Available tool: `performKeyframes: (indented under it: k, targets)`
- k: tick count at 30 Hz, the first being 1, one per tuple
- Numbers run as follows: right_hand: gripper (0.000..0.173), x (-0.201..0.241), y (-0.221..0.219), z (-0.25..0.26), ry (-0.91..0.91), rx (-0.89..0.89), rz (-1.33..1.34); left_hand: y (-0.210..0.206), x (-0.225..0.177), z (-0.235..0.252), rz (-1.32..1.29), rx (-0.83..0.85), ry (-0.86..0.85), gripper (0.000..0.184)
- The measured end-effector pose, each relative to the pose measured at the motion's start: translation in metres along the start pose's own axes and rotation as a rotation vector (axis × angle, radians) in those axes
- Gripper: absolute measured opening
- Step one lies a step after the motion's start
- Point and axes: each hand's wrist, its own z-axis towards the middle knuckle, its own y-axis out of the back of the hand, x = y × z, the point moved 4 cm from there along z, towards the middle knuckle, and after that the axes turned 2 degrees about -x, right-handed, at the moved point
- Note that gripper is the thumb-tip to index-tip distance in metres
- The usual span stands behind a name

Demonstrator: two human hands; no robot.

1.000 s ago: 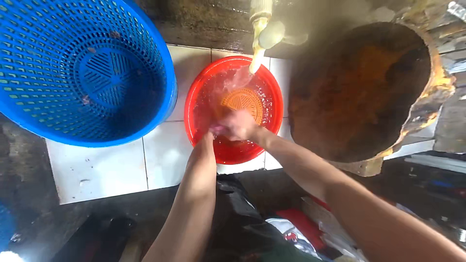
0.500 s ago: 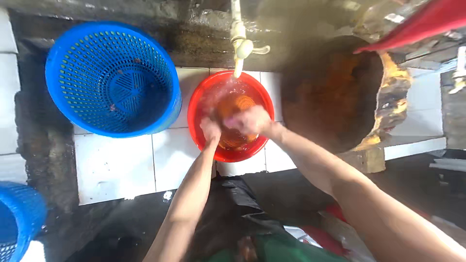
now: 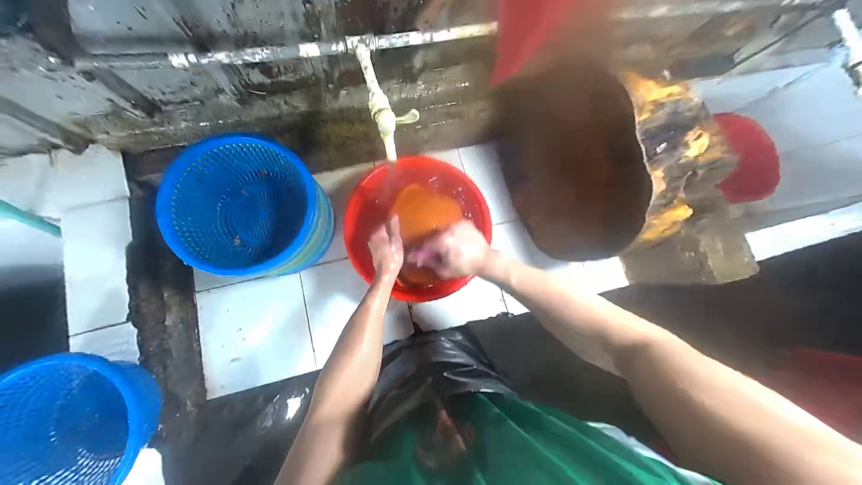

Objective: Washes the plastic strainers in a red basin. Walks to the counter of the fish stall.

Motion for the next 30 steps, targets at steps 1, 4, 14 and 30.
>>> performKeyframes:
  k: [1, 4, 14, 30]
  targets:
    - [0.021, 0.018, -0.011, -0.011, 0.063, 0.046, 0.01, 0.002, 0.007, -0.002, 0.021, 0.017, 0.046, 0.069]
    - [0.028, -0.017, 0.01, 0.006, -0.177, -0.009, 0.08, 0.002, 0.013, 0.01, 0.046, -0.012, 0.041, 0.07]
    - [0.031, 0.003, 0.021, 0.003, -0.297, -0.183, 0.044, 0.008, -0.01, -0.018, -0.095, -0.049, 0.071, 0.069]
    - [0.054, 0.007, 0.06, -0.026, -0.524, -0.325, 0.227, 0.032, -0.047, -0.08, -0.066, -0.196, -0.048, 0.058]
